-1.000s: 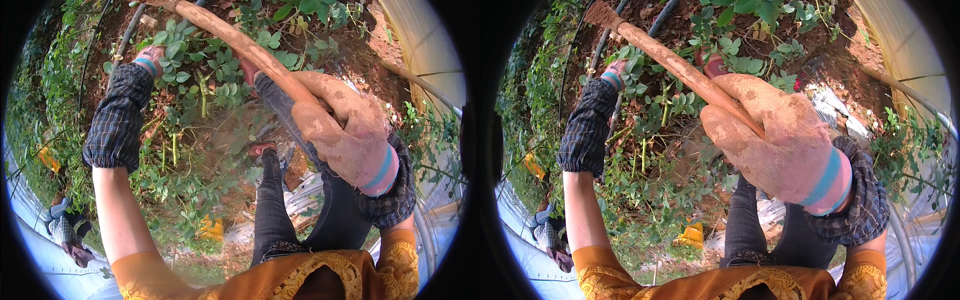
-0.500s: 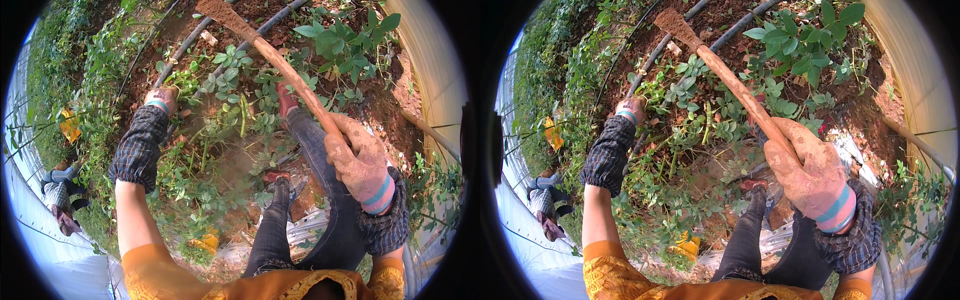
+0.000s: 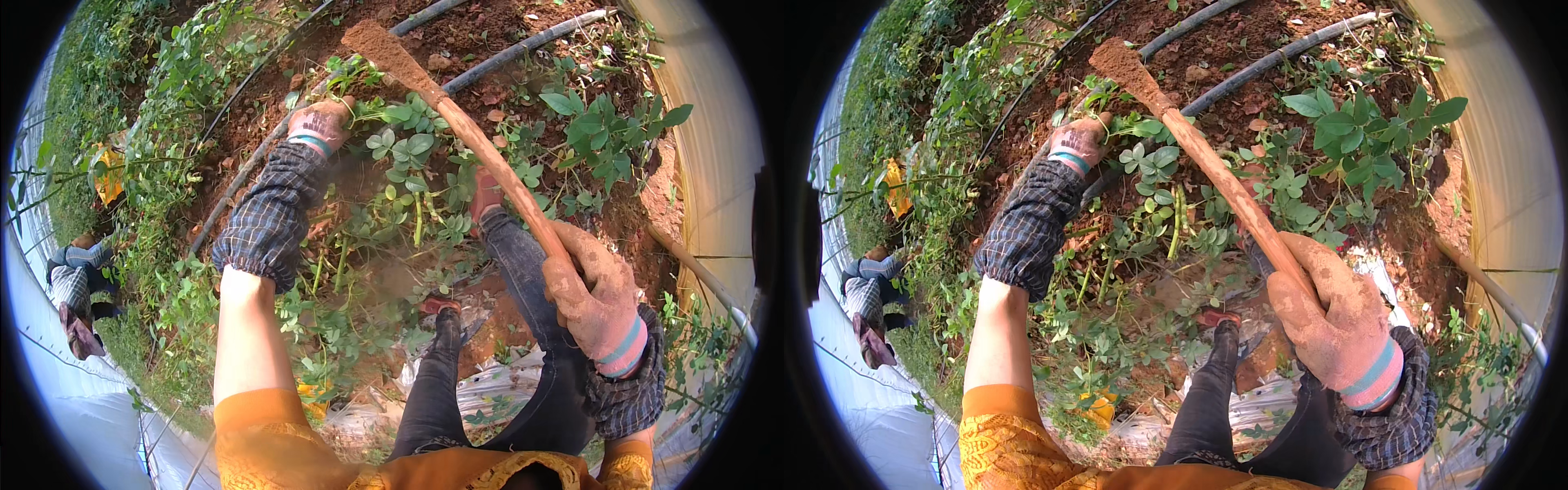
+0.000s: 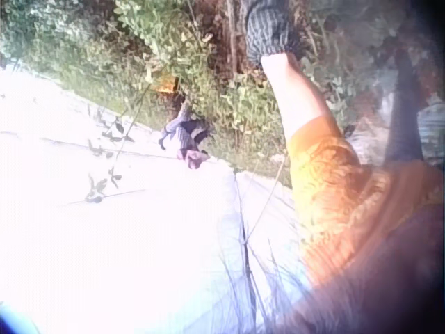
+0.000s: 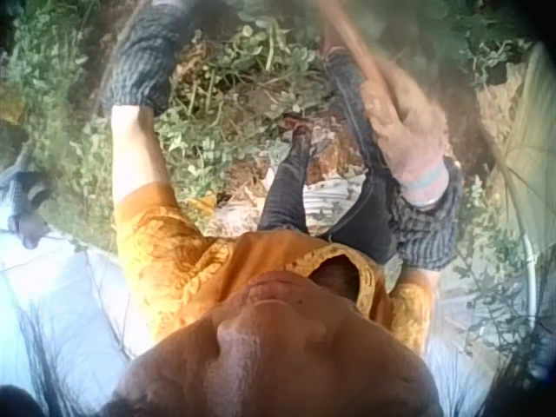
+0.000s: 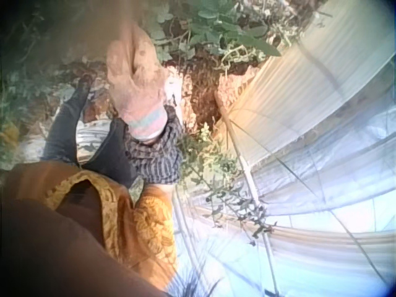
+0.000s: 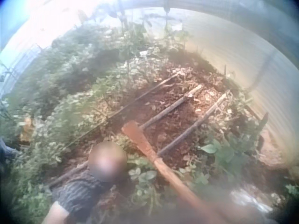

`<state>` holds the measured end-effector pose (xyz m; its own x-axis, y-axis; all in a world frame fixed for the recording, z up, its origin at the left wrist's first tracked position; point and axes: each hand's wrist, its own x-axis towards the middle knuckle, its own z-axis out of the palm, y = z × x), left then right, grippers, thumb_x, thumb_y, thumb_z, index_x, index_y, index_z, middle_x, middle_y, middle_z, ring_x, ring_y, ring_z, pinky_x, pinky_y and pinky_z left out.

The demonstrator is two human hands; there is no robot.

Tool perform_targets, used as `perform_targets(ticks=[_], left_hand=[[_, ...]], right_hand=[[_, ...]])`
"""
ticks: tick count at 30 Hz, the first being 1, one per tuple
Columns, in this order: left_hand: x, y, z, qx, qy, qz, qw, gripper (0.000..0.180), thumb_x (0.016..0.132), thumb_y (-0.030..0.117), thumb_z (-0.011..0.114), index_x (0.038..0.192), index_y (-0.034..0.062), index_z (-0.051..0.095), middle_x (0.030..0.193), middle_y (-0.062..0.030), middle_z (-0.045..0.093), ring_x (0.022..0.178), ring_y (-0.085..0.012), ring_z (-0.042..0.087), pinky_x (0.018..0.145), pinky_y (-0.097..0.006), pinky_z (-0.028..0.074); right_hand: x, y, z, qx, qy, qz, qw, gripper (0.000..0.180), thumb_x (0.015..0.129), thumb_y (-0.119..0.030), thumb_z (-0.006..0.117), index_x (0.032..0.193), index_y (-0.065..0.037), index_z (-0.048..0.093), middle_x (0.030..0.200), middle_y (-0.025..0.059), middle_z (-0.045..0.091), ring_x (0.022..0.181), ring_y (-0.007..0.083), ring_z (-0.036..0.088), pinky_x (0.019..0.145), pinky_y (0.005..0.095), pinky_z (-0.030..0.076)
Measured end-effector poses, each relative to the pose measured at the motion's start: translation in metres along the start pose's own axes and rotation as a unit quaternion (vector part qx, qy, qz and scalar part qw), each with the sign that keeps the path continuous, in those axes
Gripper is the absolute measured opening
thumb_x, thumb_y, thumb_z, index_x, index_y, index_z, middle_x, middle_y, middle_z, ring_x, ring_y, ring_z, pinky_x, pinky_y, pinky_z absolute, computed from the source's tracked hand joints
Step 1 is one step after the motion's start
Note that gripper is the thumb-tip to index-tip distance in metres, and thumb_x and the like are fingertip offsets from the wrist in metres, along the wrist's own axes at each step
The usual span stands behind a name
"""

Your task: The person uses a small hand hoe to loosen soil and remove weeds from a garden bed. They pull up the weeds by hand and toss them aside while working along a row of plants under a greenhouse cover.

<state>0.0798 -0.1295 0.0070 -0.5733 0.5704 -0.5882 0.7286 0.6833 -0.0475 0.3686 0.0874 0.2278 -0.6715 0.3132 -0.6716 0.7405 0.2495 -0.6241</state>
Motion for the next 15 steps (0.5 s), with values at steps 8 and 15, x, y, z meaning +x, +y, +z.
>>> perform_targets(ticks=[8,15], left_hand=[[-0.061,-0.149,-0.022,-0.108,-0.025,-0.475,0.873,0.038,0.087,0.02,0.059,0.124,0.0096,0.054,0.126,-0.0162,0.058,0.113,-0.0304,0.058,0.095,-0.04,0.047],[0.028,-0.053,-0.012,-0.071,0.078,-0.139,0.985,0.059,0.07,0.011,0.07,0.127,0.0162,0.053,0.142,-0.005,0.043,0.124,-0.0277,0.048,0.1,-0.036,0.045]], right_hand=[[0.012,-0.006,-0.018,0.015,0.023,-0.02,0.999,0.045,0.088,-0.034,0.06,0.12,-0.003,0.058,0.085,0.01,0.062,0.068,0.0183,0.058,0.062,0.029,0.046],[0.036,-0.039,-0.012,0.151,-0.039,0.066,0.986,0.044,0.093,-0.029,0.054,0.125,0.001,0.054,0.071,0.0022,0.056,0.052,0.0067,0.049,0.046,0.0224,0.04]])
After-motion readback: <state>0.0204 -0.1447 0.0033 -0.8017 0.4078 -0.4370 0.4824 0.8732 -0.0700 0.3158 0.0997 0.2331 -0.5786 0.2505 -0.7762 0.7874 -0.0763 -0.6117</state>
